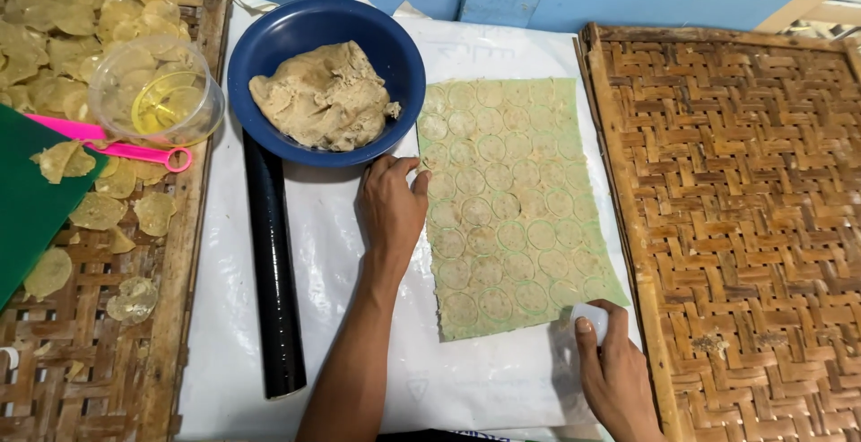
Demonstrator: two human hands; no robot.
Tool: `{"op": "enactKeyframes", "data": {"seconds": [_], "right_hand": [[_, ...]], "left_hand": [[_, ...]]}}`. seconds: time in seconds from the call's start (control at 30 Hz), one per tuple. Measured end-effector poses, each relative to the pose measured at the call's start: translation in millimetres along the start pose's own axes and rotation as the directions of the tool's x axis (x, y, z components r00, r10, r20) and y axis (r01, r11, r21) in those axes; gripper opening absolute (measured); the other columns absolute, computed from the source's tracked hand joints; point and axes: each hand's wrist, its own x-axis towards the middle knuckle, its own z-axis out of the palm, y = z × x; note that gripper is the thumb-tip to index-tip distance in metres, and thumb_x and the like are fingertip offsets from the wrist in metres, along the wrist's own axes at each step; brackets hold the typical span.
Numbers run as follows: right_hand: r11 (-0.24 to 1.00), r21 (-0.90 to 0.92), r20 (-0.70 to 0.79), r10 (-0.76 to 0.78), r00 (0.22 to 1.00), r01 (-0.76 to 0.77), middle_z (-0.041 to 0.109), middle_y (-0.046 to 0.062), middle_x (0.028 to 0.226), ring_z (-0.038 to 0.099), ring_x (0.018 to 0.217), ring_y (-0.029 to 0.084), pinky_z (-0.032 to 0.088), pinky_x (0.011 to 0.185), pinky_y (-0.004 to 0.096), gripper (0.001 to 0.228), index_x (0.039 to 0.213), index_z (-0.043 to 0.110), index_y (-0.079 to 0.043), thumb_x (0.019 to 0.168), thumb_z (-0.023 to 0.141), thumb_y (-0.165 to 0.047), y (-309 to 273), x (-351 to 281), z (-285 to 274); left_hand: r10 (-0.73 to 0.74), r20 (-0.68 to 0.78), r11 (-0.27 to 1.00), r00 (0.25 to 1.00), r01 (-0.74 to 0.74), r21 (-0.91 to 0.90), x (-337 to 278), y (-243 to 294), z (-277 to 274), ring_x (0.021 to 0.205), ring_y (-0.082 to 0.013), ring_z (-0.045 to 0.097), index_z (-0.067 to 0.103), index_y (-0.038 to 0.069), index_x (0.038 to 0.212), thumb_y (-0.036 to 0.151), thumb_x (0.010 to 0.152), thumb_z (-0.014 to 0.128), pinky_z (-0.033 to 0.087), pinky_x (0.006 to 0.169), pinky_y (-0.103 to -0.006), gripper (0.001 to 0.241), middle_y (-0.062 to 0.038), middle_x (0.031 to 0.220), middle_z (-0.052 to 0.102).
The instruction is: Cutting small circular shapes from a rolled-out sheet of dough and placing them onto a woven drying tray.
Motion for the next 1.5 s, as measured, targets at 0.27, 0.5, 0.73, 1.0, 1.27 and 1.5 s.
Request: {"op": "enactKeyframes", "data": {"seconds": [0.27, 0.5, 0.73, 1.0, 1.27, 1.5], "right_hand": [[0.986, 0.095, -0.151, -0.123, 0.981, 0.139, 0.073, 0.025, 0.092, 0.074, 0.070, 0.038, 0.059, 0.064, 0.046, 0.048, 0.135, 0.047, -0.002, 0.100, 0.046, -0.035, 61.7, 25.4, 33.0], [0.868, 0.380, -0.380, -0.168, 0.910, 0.319, 0.068, 0.038, 0.087, 0.070, 0.071, 0.044, 0.058, 0.066, 0.041, 0.080, 0.119, 0.060, 0.025, 0.081, 0.054, -0.045, 241.6, 81.8, 109.7], [0.825, 0.441, -0.299, -0.236, 0.925, 0.353, 0.072, 0.030, 0.086, 0.074, 0.074, 0.037, 0.061, 0.073, 0.041, 0.100, 0.118, 0.059, 0.021, 0.067, 0.053, -0.065, 289.7, 85.8, 145.2], [0.653, 0.751, 0.110, 0.024, 0.994, -0.099, 0.063, 0.051, 0.110, 0.067, 0.092, 0.053, 0.052, 0.092, 0.052, 0.072, 0.141, 0.046, 0.016, 0.071, 0.065, 0.019, 375.7, 106.6, 175.7], [0.843, 0.431, -0.391, -0.148, 0.908, 0.323, 0.065, 0.039, 0.089, 0.067, 0.065, 0.042, 0.057, 0.060, 0.041, 0.081, 0.116, 0.056, 0.026, 0.087, 0.047, -0.049, 206.3, 56.7, 118.2], [0.831, 0.423, -0.517, -0.107, 0.849, 0.362, 0.059, 0.038, 0.082, 0.058, 0.053, 0.038, 0.049, 0.047, 0.039, 0.093, 0.118, 0.052, 0.026, 0.091, 0.039, -0.063, 171.0, 48.3, 113.3]], "left_hand": [[-0.113, 0.154, 0.969, 0.982, 0.144, -0.203, 1.7, 5.0, -20.1, 0.070, -0.0168, 0.059, 0.074, 0.006, 0.088, 0.013, 0.089, 0.071, 0.051, 0.067, -0.0325, 0.008, -0.004, 0.084, 0.069], [-0.057, 0.121, 0.986, 0.991, 0.075, -0.152, -25.5, 4.7, -17.3, 0.068, -0.0163, 0.061, 0.079, 0.003, 0.098, 0.008, 0.090, 0.069, 0.053, 0.064, -0.0305, 0.014, -0.007, 0.087, 0.069], [0.049, -0.012, 0.999, 0.999, -0.049, 0.011, -31.8, 7.0, 6.9, 0.077, -0.0198, 0.063, 0.078, 0.007, 0.096, 0.010, 0.084, 0.078, 0.054, 0.068, -0.0347, 0.012, -0.006, 0.085, 0.065], [-0.044, 0.118, 0.996, 0.992, 0.053, -0.070, -45.4, 10.1, -12.1, 0.074, -0.0187, 0.064, 0.079, 0.006, 0.095, 0.008, 0.088, 0.071, 0.055, 0.066, -0.0314, 0.011, -0.006, 0.085, 0.068], [0.058, 0.062, 0.998, 0.996, -0.057, -0.011, -57.9, 8.9, -8.8, 0.073, -0.0187, 0.060, 0.074, 0.006, 0.089, 0.008, 0.083, 0.076, 0.052, 0.065, -0.0330, 0.007, -0.004, 0.083, 0.066], [-0.122, 0.133, 0.965, 0.984, 0.149, -0.216, -53.6, 5.0, -31.4, 0.066, -0.0138, 0.061, 0.075, 0.003, 0.096, 0.006, 0.088, 0.072, 0.053, 0.057, -0.0263, 0.009, -0.006, 0.085, 0.067]]}}
